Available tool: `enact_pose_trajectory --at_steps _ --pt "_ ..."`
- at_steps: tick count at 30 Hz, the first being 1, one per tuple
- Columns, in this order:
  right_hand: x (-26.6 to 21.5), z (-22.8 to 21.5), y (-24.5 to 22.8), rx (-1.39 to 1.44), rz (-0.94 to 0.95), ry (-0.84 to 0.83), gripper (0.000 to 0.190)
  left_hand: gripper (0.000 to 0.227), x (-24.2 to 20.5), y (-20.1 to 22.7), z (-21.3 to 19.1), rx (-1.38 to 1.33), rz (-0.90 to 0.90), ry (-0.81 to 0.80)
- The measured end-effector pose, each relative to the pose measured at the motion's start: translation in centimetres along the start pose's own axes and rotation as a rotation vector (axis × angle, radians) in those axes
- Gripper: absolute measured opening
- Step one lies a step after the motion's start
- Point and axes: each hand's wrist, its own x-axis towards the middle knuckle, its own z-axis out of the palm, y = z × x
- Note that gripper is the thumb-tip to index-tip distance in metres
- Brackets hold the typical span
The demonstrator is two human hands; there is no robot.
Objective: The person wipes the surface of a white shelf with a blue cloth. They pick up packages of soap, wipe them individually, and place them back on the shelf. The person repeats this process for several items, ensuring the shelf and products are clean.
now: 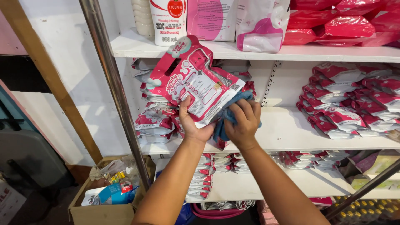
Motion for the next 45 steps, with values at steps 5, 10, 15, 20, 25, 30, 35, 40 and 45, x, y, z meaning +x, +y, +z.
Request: enact_pose_trajectory --at_steps 5,10,15,20,25,30,35,40,45 --pt "0.3 0.3 -4.0 0.211 0.227 0.008 0.045 0.056 0.4 0.5 -1.4 -0.032 0.034 0.010" --pt "-0.1 0.9 -4.9 0.469 0.339 -0.080 0.048 0.055 0.7 2.1 -3.7 -0.091 0.109 0.028" --pt "-1.1 2.0 -3.4 0.259 -0.067 -0.330 0.046 0.056 -0.2 4.4 -4.1 -0.016 0.195 -0.019" --pt "-1.9 4.1 1.0 0.108 -0.180 -0.307 0.041 0.054 -2.1 5.9 -3.4 0.021 0.253 0.053" --pt "-2.7 8.2 5.6 0.067 0.223 -0.150 0.035 0.053 -2.9 8.3 -3.4 0.100 0.244 0.034" --pt "-4.1 13.7 8.3 0.315 0.372 -0.336 0.054 0.048 -2.4 8.8 -5.9 0.277 0.210 0.187" --pt "-2.0 14.1 8.1 0.419 0.721 -0.265 0.034 0.041 -3.6 9.1 -4.1 0.477 0.197 0.259" --pt "5.9 6.8 0.7 0.559 0.645 -0.014 0.034 0.039 -4.0 8.7 -3.3 0.769 0.227 0.352" --pt "8.2 4.7 -2.1 0.380 0.052 -0.173 0.039 0.036 -3.7 7.2 -4.4 0.880 0.186 0.254"
